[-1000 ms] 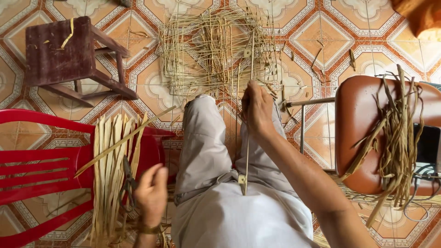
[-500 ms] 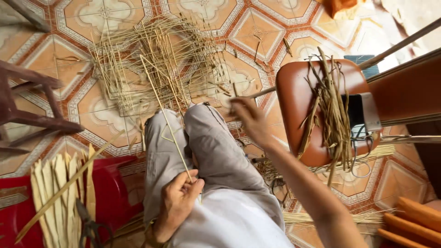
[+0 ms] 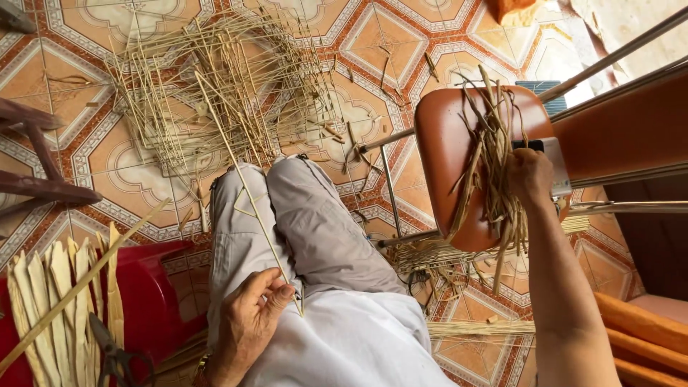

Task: The person sits on the floor and weaves thin bamboo strips into a flat lattice panel, bending and interlacing each strip by hand across their lap. They occasionally use scissors to trim or cut a strip and add finished pieces to the growing lattice on the floor.

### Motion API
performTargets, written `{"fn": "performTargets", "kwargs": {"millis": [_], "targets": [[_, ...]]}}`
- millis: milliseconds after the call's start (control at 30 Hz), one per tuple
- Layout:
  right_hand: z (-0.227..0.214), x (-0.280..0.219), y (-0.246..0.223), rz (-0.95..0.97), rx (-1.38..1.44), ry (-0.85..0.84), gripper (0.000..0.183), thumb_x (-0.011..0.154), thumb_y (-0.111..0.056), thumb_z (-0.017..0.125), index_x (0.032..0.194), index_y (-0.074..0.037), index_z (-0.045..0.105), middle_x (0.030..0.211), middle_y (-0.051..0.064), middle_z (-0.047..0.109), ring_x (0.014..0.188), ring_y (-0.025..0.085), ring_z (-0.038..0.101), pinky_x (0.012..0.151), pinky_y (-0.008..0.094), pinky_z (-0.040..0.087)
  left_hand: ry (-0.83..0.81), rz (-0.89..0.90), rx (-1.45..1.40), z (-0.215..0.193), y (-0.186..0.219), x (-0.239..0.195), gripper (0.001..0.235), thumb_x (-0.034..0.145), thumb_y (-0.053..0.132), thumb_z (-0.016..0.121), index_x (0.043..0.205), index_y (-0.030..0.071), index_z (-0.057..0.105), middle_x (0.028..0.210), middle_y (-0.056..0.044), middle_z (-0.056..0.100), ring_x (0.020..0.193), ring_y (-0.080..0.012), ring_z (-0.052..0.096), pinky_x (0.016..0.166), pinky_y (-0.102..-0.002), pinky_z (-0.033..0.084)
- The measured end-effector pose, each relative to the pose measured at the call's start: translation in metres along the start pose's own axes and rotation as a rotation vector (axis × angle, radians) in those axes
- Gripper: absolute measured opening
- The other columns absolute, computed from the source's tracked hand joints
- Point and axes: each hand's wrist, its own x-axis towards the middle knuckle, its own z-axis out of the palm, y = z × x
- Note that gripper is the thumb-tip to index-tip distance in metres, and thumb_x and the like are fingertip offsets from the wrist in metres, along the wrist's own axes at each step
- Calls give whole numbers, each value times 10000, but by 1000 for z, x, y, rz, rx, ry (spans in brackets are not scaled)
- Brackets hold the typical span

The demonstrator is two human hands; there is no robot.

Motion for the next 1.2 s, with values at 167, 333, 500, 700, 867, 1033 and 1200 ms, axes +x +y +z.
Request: {"fn": "performTargets", "kwargs": {"millis": [167,333,500,700,867,1033,1200], "targets": [[-33,3,-30,259,255,-146,171,910,-208,790,1022,-80,808,919,98,772,744,204,717,720,348,577,-4,-11,49,-2,7,1,425,896,391,669,1081,11,701,808,-67,771,675,-129,754,500,-252,581],[-64,4,-29,457,676,-268,176,897,-155,813,1035,-71,742,940,88,744,774,127,707,695,304,619,-17,-46,44,-1,3,-2,401,883,374,689,1071,20,710,792,-50,781,658,-125,754,504,-251,578],[-116,11,-40,340,753,-232,136,963,-165,763,1036,-59,719,991,92,737,835,125,718,758,290,628,48,2,33,-3,-18,-5,407,897,352,687,1110,5,703,853,-73,778,696,-147,755,518,-256,572],[-171,25,-81,209,799,-230,124,979,-128,727,1070,-44,714,998,122,740,871,158,734,785,313,630,316,14,-4,-30,-10,3,385,953,277,693,1199,-20,689,961,-109,760,820,-156,726,647,-250,595],[-181,25,-92,195,426,-259,132,971,-117,748,1079,-42,759,986,141,745,854,194,688,766,350,561,349,48,24,-38,6,9,349,966,217,717,1206,-35,692,960,-111,758,827,-135,719,714,-250,589],[-209,15,-133,110,533,-289,119,968,-139,723,1033,-43,750,955,94,759,857,151,723,776,318,594,490,101,-61,-35,26,11,275,990,114,721,1213,-41,680,1045,-106,725,916,-148,694,758,-249,582],[-231,-6,-213,-210,717,-401,136,965,-123,695,1061,-30,721,946,83,766,857,147,748,810,309,624,213,255,-399,-13,92,60,256,991,54,686,1223,-53,659,1039,-101,729,927,-139,713,813,-253,609]]}}
